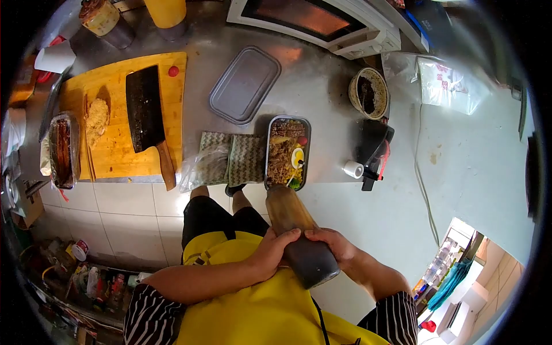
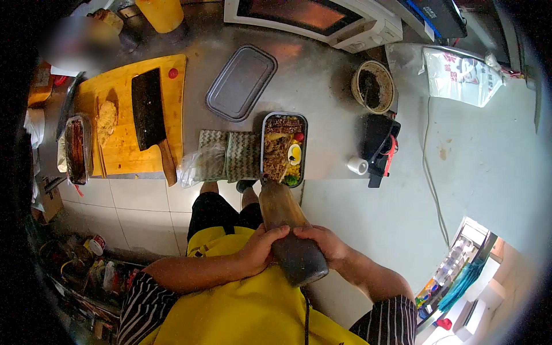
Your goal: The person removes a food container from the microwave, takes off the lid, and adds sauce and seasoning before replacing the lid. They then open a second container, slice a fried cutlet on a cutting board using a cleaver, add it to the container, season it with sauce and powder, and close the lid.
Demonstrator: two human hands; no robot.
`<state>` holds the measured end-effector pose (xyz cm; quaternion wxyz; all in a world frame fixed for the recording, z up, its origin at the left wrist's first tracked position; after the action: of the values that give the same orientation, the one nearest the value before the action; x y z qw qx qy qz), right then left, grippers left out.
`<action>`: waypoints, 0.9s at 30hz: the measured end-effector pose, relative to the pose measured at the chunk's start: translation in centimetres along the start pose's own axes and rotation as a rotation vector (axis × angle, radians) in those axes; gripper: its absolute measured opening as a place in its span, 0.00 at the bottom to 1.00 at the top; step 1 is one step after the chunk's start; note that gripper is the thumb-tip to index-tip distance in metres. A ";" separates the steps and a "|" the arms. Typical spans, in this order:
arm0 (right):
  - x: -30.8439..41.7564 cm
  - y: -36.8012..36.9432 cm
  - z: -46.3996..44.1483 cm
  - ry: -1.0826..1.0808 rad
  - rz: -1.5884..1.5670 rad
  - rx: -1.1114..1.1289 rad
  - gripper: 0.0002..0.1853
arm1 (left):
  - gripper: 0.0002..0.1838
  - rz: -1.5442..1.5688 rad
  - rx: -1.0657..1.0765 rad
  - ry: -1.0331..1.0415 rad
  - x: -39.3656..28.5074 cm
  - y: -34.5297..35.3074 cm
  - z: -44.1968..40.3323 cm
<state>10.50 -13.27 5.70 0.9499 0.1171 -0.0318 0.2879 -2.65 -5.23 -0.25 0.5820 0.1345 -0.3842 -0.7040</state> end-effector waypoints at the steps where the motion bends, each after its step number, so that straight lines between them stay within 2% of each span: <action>1: 0.1 0.0 0.0 -0.016 0.008 -0.006 0.23 | 0.26 -0.003 -0.009 -0.004 -0.2 0.2 0.0; 5: 1.0 0.0 0.4 -0.061 0.021 -0.010 0.22 | 0.26 -0.019 0.021 0.019 -0.6 0.5 -0.7; 8: 1.1 -0.1 1.1 -0.023 0.036 -0.014 0.22 | 0.26 -0.017 -0.023 -0.034 -0.5 1.1 -0.3; 11: -0.1 -0.4 1.0 0.004 0.011 -0.066 0.22 | 0.26 0.044 0.038 -0.011 0.6 0.6 -0.4; 14: -1.1 -0.8 0.8 0.012 -0.021 -0.061 0.22 | 0.26 0.036 0.023 -0.093 0.8 0.5 0.0; 20: 1.0 -0.8 1.7 -0.088 0.026 -0.077 0.22 | 0.25 -0.081 -0.002 0.001 -0.2 1.5 -1.5; 27: -0.4 -1.9 1.4 -0.042 0.032 -0.127 0.22 | 0.23 -0.038 0.026 -0.048 0.7 1.6 -1.5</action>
<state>11.30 -15.37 6.65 0.9498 0.0621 -0.0717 0.2980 -0.76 -6.50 0.00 0.5573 0.1325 -0.4047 -0.7128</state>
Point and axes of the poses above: each hand's wrist, its own z-axis away from the middle knuckle, its own y-axis out of the palm, x = y × z, the point moved 3 cm from there along -z, towards the middle knuckle, and after that the axes turned 12 degrees about -y, right-handed, at the moved point
